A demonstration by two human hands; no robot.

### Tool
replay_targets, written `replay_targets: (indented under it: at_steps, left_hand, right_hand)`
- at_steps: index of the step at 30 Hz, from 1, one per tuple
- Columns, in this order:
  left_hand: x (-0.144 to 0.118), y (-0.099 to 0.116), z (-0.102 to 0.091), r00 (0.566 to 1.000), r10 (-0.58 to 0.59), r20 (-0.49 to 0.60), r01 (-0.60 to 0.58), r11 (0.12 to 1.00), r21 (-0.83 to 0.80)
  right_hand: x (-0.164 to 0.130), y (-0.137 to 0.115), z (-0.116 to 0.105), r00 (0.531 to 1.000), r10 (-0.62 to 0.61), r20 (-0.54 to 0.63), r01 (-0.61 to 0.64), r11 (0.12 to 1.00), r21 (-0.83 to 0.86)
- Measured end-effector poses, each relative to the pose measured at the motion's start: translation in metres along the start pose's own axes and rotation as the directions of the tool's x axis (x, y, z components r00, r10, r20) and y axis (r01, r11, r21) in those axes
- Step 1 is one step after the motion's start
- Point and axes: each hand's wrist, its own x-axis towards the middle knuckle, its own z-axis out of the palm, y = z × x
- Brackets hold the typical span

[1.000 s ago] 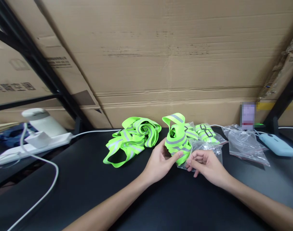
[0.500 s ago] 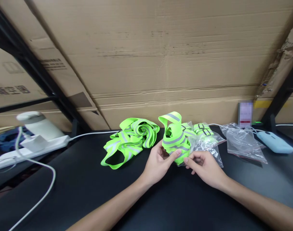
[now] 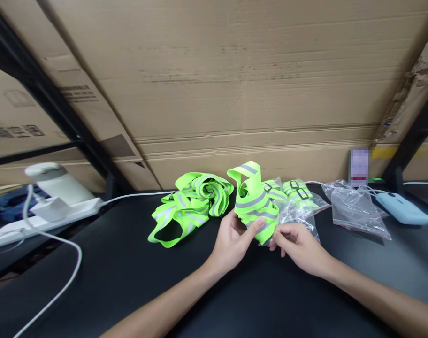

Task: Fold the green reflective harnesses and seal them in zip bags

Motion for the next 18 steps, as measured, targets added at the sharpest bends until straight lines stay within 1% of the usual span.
replay_targets:
  at_steps: [3, 5, 10, 15, 18]
  left_hand:
    - [-0.001, 0.001, 0.002, 0.998, 0.029, -0.058, -0.028, 0.999, 0.020]
    - [-0.003, 0.000, 0.004, 0.994, 0.059, -0.094, -0.056, 0.998, 0.038]
    - [-0.007, -0.005, 0.006, 0.986, 0.100, -0.132, -0.093, 0.994, 0.056]
    - [-0.007, -0.010, 0.009, 0.993, 0.097, -0.067, -0.093, 0.993, 0.069]
    - [-0.006, -0.010, 0.008, 0.996, 0.090, -0.023, -0.088, 0.991, 0.104]
  right_hand:
    - [0.001, -0.002, 0.002, 0.999, -0.011, 0.052, 0.002, 0.985, 0.175]
    - [0.001, -0.004, 0.003, 0.998, -0.018, 0.067, 0.002, 0.972, 0.235]
    - [-0.002, -0.009, 0.002, 0.994, -0.069, 0.083, 0.052, 0.980, 0.193]
    - [-0.003, -0.008, 0.002, 0.995, -0.077, 0.069, 0.062, 0.978, 0.201]
    - [-0.003, -0.009, 0.002, 0.996, -0.088, 0.032, 0.084, 0.990, 0.115]
